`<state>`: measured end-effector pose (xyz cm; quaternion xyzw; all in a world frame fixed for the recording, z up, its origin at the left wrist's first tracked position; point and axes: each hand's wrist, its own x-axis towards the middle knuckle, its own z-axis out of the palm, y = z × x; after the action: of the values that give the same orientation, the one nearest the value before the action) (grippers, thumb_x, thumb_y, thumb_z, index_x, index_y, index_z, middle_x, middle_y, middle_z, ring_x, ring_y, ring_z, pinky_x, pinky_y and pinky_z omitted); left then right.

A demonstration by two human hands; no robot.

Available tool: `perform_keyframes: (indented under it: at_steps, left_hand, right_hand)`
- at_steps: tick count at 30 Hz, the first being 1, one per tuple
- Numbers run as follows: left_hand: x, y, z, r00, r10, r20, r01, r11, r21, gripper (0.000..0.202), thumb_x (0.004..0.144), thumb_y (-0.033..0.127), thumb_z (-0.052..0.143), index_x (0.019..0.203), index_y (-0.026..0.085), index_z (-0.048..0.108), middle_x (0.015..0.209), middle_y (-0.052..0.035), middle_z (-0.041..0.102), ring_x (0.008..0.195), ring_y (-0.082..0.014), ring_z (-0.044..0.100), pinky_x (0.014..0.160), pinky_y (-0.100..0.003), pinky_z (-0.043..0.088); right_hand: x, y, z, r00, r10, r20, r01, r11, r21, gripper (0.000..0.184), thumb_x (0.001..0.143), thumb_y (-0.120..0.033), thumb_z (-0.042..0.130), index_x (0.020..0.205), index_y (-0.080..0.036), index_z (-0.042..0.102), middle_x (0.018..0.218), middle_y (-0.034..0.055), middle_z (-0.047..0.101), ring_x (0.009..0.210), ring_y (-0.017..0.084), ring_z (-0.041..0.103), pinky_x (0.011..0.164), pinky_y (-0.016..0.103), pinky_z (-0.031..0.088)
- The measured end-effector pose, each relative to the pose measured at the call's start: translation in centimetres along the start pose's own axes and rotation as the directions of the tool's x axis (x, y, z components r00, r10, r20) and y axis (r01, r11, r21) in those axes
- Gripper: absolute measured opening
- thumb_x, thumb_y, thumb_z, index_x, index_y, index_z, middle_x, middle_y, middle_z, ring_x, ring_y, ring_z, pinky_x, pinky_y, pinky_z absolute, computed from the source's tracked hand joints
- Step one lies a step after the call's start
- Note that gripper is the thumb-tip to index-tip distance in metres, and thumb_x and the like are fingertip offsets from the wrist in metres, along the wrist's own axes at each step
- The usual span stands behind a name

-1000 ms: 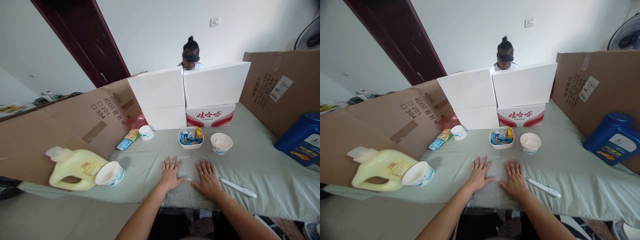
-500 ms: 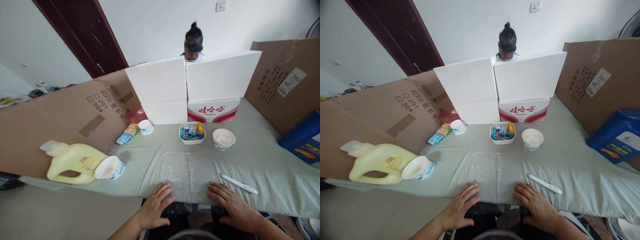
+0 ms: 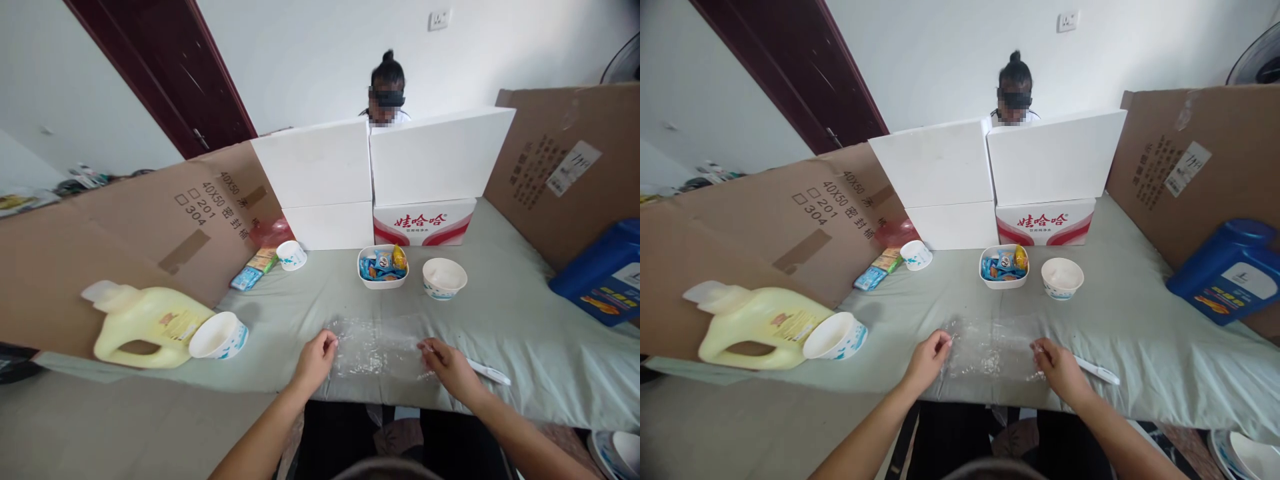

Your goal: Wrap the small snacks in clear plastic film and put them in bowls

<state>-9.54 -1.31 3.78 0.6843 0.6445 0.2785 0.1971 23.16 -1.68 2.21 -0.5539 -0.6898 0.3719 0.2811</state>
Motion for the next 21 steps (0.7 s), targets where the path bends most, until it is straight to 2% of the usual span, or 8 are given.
perform_keyframes:
  at_steps: [4, 9, 13, 17, 19, 21]
  left_hand:
    - [1.6, 0.1, 1.7, 0.991, -0.115, -0.068, 0.124, 0.98, 0.155, 0.009, 0.088, 0.019, 0.051, 0.086, 0.021, 0.059, 0.075, 0.001, 0.068, 0.071, -0.0152, 0.065, 0.066, -0.024, 0.044]
    - [1.6, -0.5, 3.1, 0.982, -0.143, -0.123, 0.176, 0.931, 0.32, 0.017, 0.091, 0.021, 0.051, 0.105, 0.02, 0.061, 0.089, -0.0054, 0.072, 0.082, -0.0202, 0.068, 0.072, -0.029, 0.047]
    - [1.5, -1.2, 3.8, 0.988, -0.088, -0.131, 0.133, 0.908, 0.396, 0.026, 0.093, 0.023, 0.047, 0.116, 0.017, 0.059, 0.099, -0.0105, 0.072, 0.089, -0.0231, 0.069, 0.078, -0.033, 0.049]
    - [1.9, -1.2, 3.4, 0.984, -0.129, -0.12, 0.167, 0.9, 0.403, 0.029, 0.094, 0.024, 0.048, 0.12, 0.017, 0.056, 0.09, -0.0082, 0.072, 0.083, -0.0227, 0.069, 0.075, -0.032, 0.05]
    - [2.1, -0.9, 3.1, 0.981, -0.123, -0.153, 0.175, 0.899, 0.401, 0.031, 0.094, 0.024, 0.048, 0.122, 0.015, 0.055, 0.091, -0.0091, 0.071, 0.083, -0.0236, 0.069, 0.074, -0.033, 0.051]
    - [2.2, -0.2, 3.0, 0.972, -0.042, -0.23, 0.136, 0.901, 0.412, 0.031, 0.094, 0.024, 0.046, 0.122, 0.013, 0.055, 0.097, -0.0122, 0.068, 0.089, -0.0256, 0.067, 0.077, -0.036, 0.051]
  right_hand:
    - [2.4, 0.4, 1.2, 0.981, 0.018, -0.194, -0.054, 0.982, -0.182, 0.04, 0.087, -0.04, 0.036, 0.111, -0.017, 0.058, 0.078, 0.0045, 0.069, 0.071, 0.021, 0.066, 0.067, 0.033, 0.048]
    - [3.5, 0.5, 1.8, 0.966, 0.043, -0.256, -0.115, 0.956, -0.271, 0.046, 0.087, -0.035, 0.037, 0.127, -0.015, 0.05, 0.086, 0.0062, 0.07, 0.077, 0.023, 0.066, 0.066, 0.032, 0.046]
    - [3.4, 0.5, 2.2, 0.965, 0.043, -0.257, -0.169, 0.854, -0.492, 0.044, 0.092, -0.03, 0.037, 0.133, -0.016, 0.046, 0.101, 0.0101, 0.071, 0.077, 0.023, 0.068, 0.059, 0.031, 0.043]
    - [3.1, 0.5, 2.4, 0.976, 0.014, -0.215, -0.157, 0.73, -0.666, 0.041, 0.096, -0.026, 0.035, 0.134, -0.017, 0.044, 0.113, 0.0117, 0.067, 0.077, 0.022, 0.069, 0.055, 0.029, 0.043]
    - [3.1, 0.6, 2.4, 0.98, 0.004, -0.2, -0.147, 0.695, -0.704, 0.04, 0.096, -0.025, 0.034, 0.135, -0.017, 0.044, 0.112, 0.0116, 0.067, 0.077, 0.022, 0.069, 0.053, 0.029, 0.043]
    - [3.1, 0.7, 2.5, 0.983, -0.013, -0.183, -0.127, 0.673, -0.728, 0.04, 0.097, -0.024, 0.034, 0.134, -0.017, 0.045, 0.108, 0.012, 0.067, 0.077, 0.022, 0.069, 0.053, 0.028, 0.043]
